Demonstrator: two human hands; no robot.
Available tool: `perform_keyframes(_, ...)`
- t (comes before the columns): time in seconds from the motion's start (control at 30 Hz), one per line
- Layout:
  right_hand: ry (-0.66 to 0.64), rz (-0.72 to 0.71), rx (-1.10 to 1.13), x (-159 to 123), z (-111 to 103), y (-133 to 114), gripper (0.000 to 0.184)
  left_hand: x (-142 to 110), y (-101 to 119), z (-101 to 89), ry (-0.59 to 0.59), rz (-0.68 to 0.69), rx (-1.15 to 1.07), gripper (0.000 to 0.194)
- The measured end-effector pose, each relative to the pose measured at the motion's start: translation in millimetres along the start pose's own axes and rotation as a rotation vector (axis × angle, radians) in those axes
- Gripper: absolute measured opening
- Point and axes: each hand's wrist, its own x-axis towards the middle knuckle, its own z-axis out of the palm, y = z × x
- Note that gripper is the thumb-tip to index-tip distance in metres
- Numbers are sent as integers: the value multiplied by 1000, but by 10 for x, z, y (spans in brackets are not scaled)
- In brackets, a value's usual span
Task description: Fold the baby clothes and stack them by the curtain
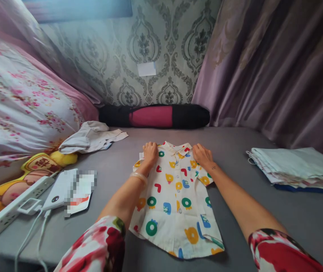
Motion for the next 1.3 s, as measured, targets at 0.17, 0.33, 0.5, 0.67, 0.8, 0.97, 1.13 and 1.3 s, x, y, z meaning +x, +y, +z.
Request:
perform_keyframes(0.17, -8, -18, -6, 173, 72, 8, 31, 153, -46, 87, 7, -3, -2, 28)
perform_keyframes(0.33, -20, -32, -10, 372, 89, 30, 34, 356, -64, 115, 7, 6, 18, 28)
perform_keyframes(0.5, -41, -49, -10, 503, 150, 67, 34, 515, -66, 169, 2, 11, 32, 30)
perform_keyframes(0.67, -34, -55, -26, 588, 199, 84, 35, 581, -72, 210, -47, 6, 49, 29)
perform_keyframes(0.8, -27, -59, -25, 671, 199, 111, 36, 642, -59, 222, -30, -7, 46, 31)
perform_keyframes(0.97, -109, -75, 52, 746, 245, 153, 34, 713, -50, 266, -100, -10, 32, 32)
perform_keyframes(1.13, -207, 56, 264, 938, 319, 151, 36, 857, 2, 253, -219, -53, -56, 36)
perform_keyframes(1.3, -209, 95, 332, 1054, 388, 118, 30, 983, 89, 283, -316, -18, -147, 33)
